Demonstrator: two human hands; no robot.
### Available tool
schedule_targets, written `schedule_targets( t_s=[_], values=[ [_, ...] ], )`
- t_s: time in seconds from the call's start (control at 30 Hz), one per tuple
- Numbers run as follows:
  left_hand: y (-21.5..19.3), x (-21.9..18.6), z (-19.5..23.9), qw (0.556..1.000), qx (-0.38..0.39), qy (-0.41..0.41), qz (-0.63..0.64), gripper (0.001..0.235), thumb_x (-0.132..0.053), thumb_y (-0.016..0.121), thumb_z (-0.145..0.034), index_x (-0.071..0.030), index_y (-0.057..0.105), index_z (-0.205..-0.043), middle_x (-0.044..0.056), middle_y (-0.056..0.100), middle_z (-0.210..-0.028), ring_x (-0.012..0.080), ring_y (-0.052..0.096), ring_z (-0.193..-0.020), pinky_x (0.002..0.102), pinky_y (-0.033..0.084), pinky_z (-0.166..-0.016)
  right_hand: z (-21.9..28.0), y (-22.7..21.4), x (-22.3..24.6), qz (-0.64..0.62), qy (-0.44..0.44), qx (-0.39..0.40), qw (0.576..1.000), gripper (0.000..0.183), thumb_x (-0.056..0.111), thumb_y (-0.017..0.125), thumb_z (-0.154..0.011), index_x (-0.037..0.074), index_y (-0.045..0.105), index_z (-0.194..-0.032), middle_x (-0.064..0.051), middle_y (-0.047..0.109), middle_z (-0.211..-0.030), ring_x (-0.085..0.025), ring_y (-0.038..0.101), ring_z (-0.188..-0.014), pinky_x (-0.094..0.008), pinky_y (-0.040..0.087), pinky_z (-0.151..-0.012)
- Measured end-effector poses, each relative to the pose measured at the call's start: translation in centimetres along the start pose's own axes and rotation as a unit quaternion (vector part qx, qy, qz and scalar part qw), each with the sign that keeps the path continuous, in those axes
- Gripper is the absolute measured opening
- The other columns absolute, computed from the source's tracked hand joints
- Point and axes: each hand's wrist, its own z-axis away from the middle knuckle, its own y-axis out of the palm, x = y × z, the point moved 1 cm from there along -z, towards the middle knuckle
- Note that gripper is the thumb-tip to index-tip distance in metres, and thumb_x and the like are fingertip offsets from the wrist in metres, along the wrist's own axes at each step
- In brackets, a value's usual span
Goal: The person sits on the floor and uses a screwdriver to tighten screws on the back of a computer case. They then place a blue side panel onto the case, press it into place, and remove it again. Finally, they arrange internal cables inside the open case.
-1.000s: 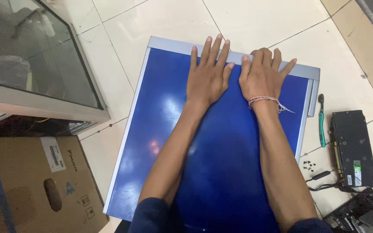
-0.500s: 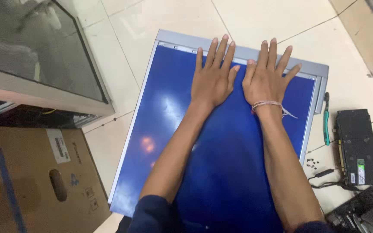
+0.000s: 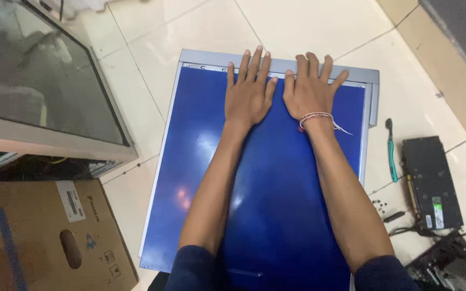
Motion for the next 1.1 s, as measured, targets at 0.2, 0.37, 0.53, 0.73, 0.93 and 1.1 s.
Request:
schedule_targets(
  t_s=[0.2,0.37,0.53,0.73,0.93,1.1],
  values=[
    [1.7,1.1,-4.9,0.998,-0.038,-0.041,0.0,0.063,-0.055,0.029,-0.114,-0.024,0.035,-0.169,-0.003,0.029,-0.178,0.0234,0.024,-0.165,0.058,0.017,-0.133,-1.4,-1.5,-1.4,-0.163,-0.011,0.007,0.987,0.057,0.035,0.05,-0.11,0.01,0.043,-0.16,-0.016,0.036,-0.173,-0.04,0.016,-0.162,-0.082,0.009,-0.118],
    [1.1,0.4,-2.8,0.988,-0.147,-0.051,0.009,0.049,-0.045,0.051,-0.11,-0.019,0.058,-0.151,0.005,0.055,-0.158,0.0281,0.048,-0.152,0.06,0.037,-0.126,5.9,-3.6,-1.4,-0.101,-0.028,0.035,0.994,0.061,0.04,0.058,-0.107,0.009,0.048,-0.159,-0.018,0.036,-0.173,-0.044,0.017,-0.163,-0.084,0.009,-0.119],
    [-3.8,-2.5,7.5,0.986,-0.13,0.012,0.106,0.025,-0.031,0.066,-0.104,-0.019,0.077,-0.123,0.006,0.069,-0.137,0.0287,0.06,-0.141,0.058,0.041,-0.123,9.1,-6.1,0.0,-0.093,-0.029,0.065,0.993,0.056,0.039,0.057,-0.11,0.012,0.048,-0.159,-0.019,0.035,-0.173,-0.044,0.017,-0.165,-0.084,0.011,-0.121],
    [-5.6,-2.9,16.5,0.978,-0.157,0.029,0.133,0.023,-0.033,0.068,-0.102,-0.024,0.076,-0.121,0.0,0.068,-0.138,0.023,0.061,-0.138,0.056,0.035,-0.125,13.8,-6.4,1.5,-0.047,-0.039,0.108,0.992,0.067,0.052,0.058,-0.106,0.019,0.045,-0.162,-0.017,0.03,-0.178,-0.044,0.018,-0.166,-0.085,0.009,-0.123],
    [-10.6,0.4,25.9,0.968,-0.156,-0.162,0.107,0.038,-0.043,0.07,-0.1,-0.023,0.072,-0.132,0.005,0.065,-0.142,0.0265,0.059,-0.137,0.059,0.038,-0.119,23.8,-10.6,-0.3,-0.073,0.002,0.139,0.988,0.064,0.054,0.055,-0.107,0.019,0.047,-0.16,-0.016,0.041,-0.173,-0.04,0.03,-0.163,-0.084,0.016,-0.122],
    [-11.9,-1.0,31.9,0.976,-0.126,-0.173,0.038,0.063,-0.052,0.064,-0.102,-0.012,0.059,-0.151,0.021,0.05,-0.162,0.0424,0.046,-0.152,0.07,0.028,-0.123,33.6,-11.9,1.4,0.011,-0.082,0.119,0.99,0.076,0.064,0.051,-0.106,0.017,0.041,-0.166,-0.019,0.03,-0.179,-0.043,0.021,-0.166,-0.082,0.013,-0.123]
  ],
)
